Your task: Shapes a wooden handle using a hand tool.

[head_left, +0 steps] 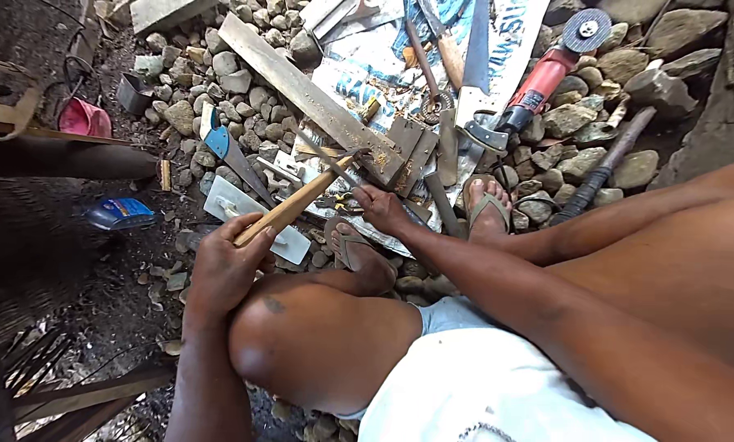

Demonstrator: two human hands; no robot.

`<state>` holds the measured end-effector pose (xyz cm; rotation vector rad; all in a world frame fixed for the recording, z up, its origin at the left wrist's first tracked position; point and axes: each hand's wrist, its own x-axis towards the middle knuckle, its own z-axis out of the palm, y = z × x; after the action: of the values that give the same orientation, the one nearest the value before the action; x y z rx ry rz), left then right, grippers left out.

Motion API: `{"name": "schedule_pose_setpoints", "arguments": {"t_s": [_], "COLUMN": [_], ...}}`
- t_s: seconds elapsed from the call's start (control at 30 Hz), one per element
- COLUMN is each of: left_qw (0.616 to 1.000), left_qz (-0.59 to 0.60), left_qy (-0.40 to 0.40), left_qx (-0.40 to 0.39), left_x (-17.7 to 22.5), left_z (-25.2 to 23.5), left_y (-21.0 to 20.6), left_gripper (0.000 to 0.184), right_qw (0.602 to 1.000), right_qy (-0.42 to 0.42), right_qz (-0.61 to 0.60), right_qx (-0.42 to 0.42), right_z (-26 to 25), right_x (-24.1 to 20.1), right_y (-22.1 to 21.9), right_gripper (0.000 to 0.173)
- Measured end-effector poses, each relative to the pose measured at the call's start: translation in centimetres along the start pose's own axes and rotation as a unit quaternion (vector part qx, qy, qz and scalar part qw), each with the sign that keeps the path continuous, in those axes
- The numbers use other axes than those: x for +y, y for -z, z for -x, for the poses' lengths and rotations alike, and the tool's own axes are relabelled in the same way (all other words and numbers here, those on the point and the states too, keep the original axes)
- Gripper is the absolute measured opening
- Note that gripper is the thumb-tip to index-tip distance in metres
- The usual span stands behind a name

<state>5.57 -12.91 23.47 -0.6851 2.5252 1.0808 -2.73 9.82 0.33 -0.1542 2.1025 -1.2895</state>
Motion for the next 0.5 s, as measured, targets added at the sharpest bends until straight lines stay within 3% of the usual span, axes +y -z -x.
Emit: {"name": "schedule_pose_setpoints", "arguments": {"t_s": [0.07, 0.2, 0.33, 0.5], "left_qw": [1.000, 0.999, 0.999, 1.000], "left_qz": [0.009, 0.031, 0.025, 0.009], "left_qy": [-0.005, 0.029, 0.023, 0.007], "left_qx": [-0.004, -0.010, -0.002, -0.015], "left_x": [-0.1, 0.3, 0.5, -0.1], "left_z": [-0.1, -0.3, -0.4, -0.3], "left_y": [0.1, 0.0, 0.1, 0.1], "left_gripper": [0.032, 0.028, 0.028, 0.030], "right_qw": [0.999, 0.999, 0.999, 1.000], "right_qy": [-0.043, 0.033, -0.023, 0.017], "right_qz": [-0.018, -0.008, -0.048, -0.011], "right_qx": [-0.003, -0.003, 0.000, -0.020], "right_z": [-0.9, 0.2, -1.1, -0.6], "right_x": [0.9, 0.2, 0.3, -0.3], "right_y": [0.4, 0.1, -0.1, 0.7], "right_gripper": [0.064, 0.057, 0.061, 0.058]}}
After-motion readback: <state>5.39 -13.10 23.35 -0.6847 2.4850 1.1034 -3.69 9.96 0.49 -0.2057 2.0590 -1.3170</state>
